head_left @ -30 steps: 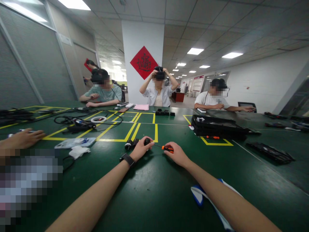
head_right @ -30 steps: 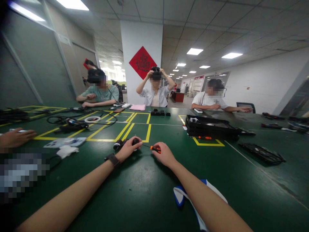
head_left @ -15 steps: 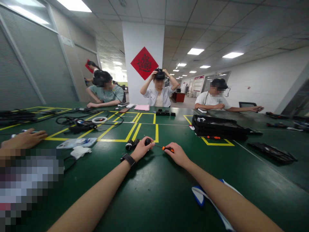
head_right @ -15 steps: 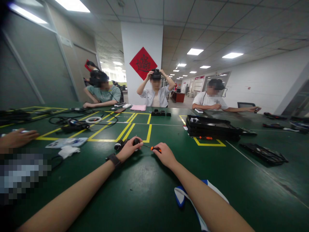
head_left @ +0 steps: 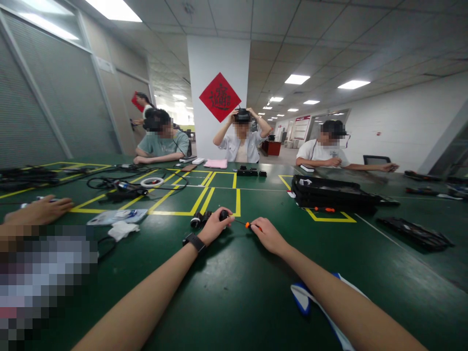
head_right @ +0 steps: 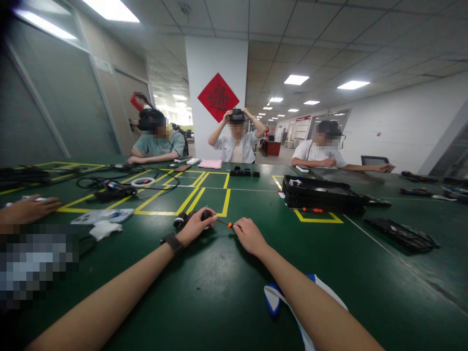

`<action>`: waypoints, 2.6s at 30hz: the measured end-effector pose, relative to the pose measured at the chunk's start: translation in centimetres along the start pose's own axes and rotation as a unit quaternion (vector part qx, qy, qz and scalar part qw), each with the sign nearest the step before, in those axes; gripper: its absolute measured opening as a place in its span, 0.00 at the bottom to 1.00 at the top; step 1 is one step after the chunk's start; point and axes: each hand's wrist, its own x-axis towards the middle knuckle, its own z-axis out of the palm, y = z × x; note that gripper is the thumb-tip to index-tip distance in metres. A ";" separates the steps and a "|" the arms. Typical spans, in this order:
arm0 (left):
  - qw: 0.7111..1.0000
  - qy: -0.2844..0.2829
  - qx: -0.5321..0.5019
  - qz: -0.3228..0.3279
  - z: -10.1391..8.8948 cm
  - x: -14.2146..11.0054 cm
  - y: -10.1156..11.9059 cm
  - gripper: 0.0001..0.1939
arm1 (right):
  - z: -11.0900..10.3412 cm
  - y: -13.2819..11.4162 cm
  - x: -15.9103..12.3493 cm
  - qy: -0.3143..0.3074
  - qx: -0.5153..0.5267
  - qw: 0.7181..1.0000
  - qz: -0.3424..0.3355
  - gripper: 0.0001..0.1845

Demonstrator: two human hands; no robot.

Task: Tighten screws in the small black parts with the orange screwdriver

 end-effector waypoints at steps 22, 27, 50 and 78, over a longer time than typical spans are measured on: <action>1.000 0.001 -0.020 0.002 0.0 0.0 0.0 0.17 | 0.1 0.2 0.0 0.008 0.018 1.000 0.010 0.09; 1.000 -0.006 -0.009 0.000 0.0 0.0 0.0 0.16 | 0.2 0.5 0.2 0.011 0.009 1.000 0.012 0.12; 1.000 0.006 -0.022 -0.021 0.0 -0.1 0.4 0.17 | 0.0 0.1 -0.1 0.037 0.000 0.999 0.003 0.08; 0.999 0.013 -0.035 -0.031 0.0 -0.2 0.4 0.17 | -0.1 -0.5 0.2 0.041 -0.052 0.998 0.011 0.09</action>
